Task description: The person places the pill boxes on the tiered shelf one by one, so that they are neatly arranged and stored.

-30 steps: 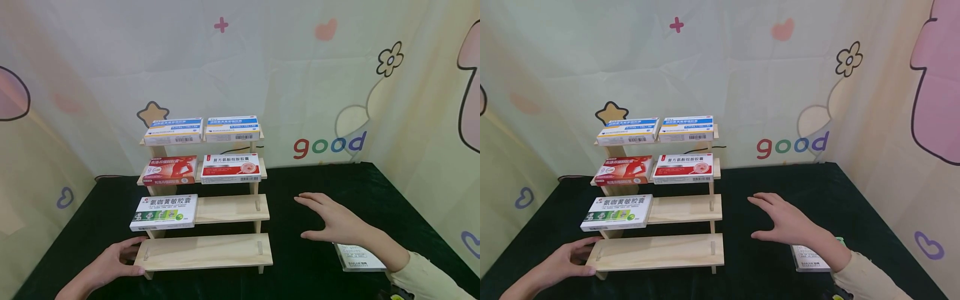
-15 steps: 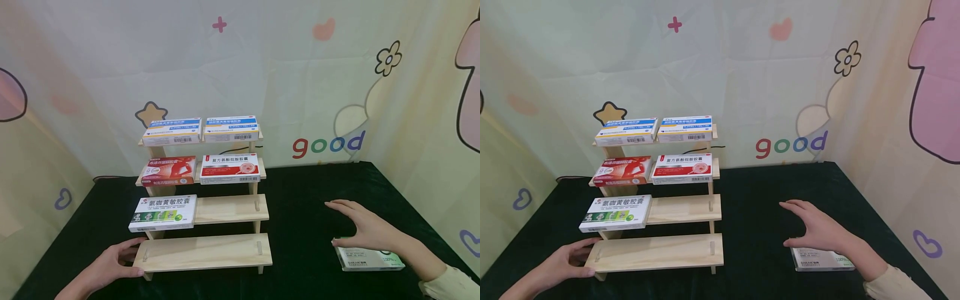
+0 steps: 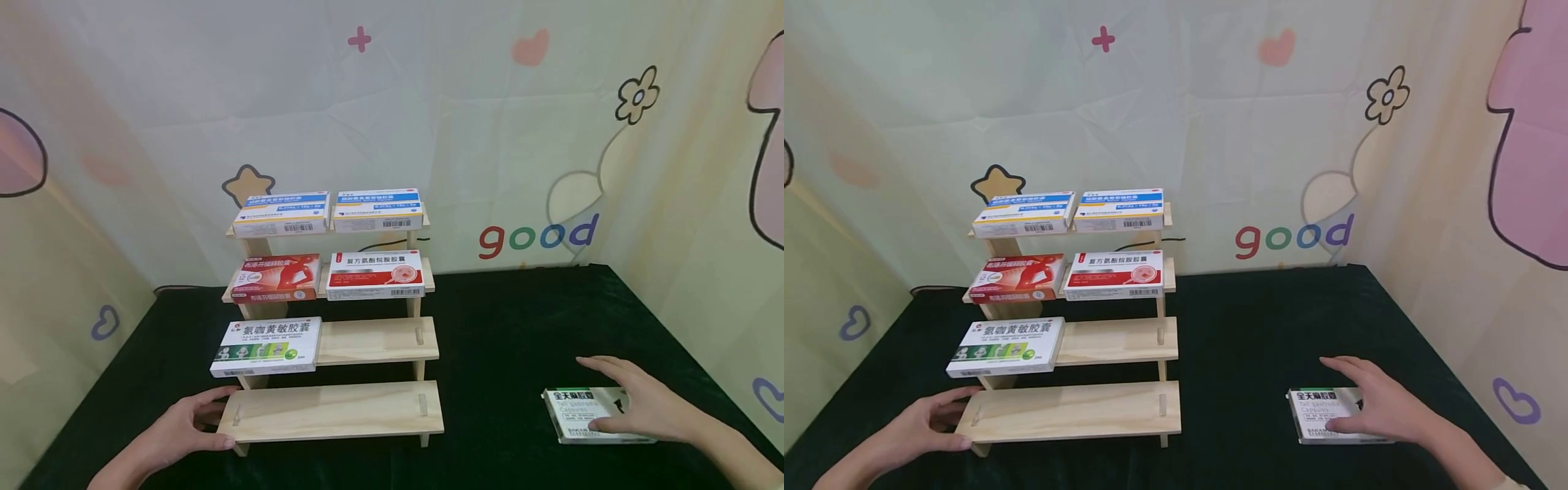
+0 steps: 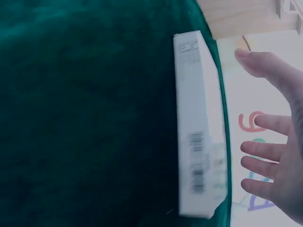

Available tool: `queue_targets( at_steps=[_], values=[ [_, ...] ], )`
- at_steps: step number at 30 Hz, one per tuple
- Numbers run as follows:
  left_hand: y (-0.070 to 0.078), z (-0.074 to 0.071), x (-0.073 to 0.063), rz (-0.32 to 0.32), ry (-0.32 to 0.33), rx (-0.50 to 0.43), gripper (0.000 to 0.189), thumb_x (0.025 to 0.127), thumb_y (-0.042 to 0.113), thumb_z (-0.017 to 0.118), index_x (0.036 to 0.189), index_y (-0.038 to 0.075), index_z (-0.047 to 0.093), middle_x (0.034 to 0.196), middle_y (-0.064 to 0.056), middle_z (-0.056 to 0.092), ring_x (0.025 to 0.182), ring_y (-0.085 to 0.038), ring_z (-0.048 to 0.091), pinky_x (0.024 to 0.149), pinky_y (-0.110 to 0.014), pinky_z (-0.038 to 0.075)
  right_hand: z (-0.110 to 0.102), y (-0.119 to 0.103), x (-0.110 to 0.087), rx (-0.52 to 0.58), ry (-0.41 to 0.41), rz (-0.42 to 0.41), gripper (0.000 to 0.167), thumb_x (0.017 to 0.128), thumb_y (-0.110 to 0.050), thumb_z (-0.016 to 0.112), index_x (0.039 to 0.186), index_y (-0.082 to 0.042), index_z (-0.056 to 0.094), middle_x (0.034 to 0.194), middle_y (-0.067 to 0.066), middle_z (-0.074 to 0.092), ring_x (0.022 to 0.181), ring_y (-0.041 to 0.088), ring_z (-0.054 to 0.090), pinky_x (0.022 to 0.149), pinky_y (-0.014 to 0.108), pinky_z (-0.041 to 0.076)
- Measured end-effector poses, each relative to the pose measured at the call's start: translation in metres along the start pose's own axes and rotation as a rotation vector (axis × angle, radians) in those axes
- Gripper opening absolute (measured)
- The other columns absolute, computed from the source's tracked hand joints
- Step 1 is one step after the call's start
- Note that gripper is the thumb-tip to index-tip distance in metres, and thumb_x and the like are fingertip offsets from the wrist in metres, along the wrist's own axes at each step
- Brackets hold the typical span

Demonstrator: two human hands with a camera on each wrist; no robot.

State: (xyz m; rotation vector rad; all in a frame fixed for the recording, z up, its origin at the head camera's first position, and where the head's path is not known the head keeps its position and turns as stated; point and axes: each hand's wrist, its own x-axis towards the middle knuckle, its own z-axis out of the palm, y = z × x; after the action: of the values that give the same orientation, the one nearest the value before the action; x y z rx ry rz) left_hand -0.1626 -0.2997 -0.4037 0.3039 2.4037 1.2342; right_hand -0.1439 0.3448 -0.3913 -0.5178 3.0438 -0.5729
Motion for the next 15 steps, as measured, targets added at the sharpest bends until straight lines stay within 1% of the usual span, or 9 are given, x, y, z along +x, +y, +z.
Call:
queue_targets(
  at_steps=[6,12,15],
  values=[
    [0.0,0.0,-0.001,0.006,0.006,0.007,0.077,0.079,0.023,0.07,0.132,-0.015,0.029,0.118,-0.032,0.05,0.099,-0.037,0.055,0.076,-0.044,0.049,0.008,0.016,-0.015,0.009,-0.013,0.029,0.078,0.064,-0.042,0.077,0.126,-0.005,0.048,0.122,0.022,0.047,0.101,0.034,0.045,0.073,0.057,0.04],
    [0.0,0.001,-0.001,0.011,0.011,0.016,0.077,0.079,0.023,0.071,0.132,-0.015,0.03,0.119,-0.033,0.05,0.1,-0.038,0.055,0.075,-0.043,0.049,0.012,0.026,-0.022,0.033,-0.043,0.036,0.081,0.062,-0.041,0.079,0.127,-0.005,0.047,0.122,0.023,0.046,0.103,0.038,0.045,0.072,0.06,0.04],
    [0.0,0.001,-0.001,-0.003,0.013,0.028,0.077,0.079,0.025,0.071,0.132,-0.014,0.031,0.118,-0.032,0.051,0.099,-0.037,0.055,0.075,-0.043,0.049,0.013,0.029,-0.025,0.052,-0.062,0.041,0.083,0.06,-0.041,0.08,0.127,-0.005,0.046,0.124,0.024,0.043,0.104,0.039,0.043,0.073,0.061,0.038]
  ],
)
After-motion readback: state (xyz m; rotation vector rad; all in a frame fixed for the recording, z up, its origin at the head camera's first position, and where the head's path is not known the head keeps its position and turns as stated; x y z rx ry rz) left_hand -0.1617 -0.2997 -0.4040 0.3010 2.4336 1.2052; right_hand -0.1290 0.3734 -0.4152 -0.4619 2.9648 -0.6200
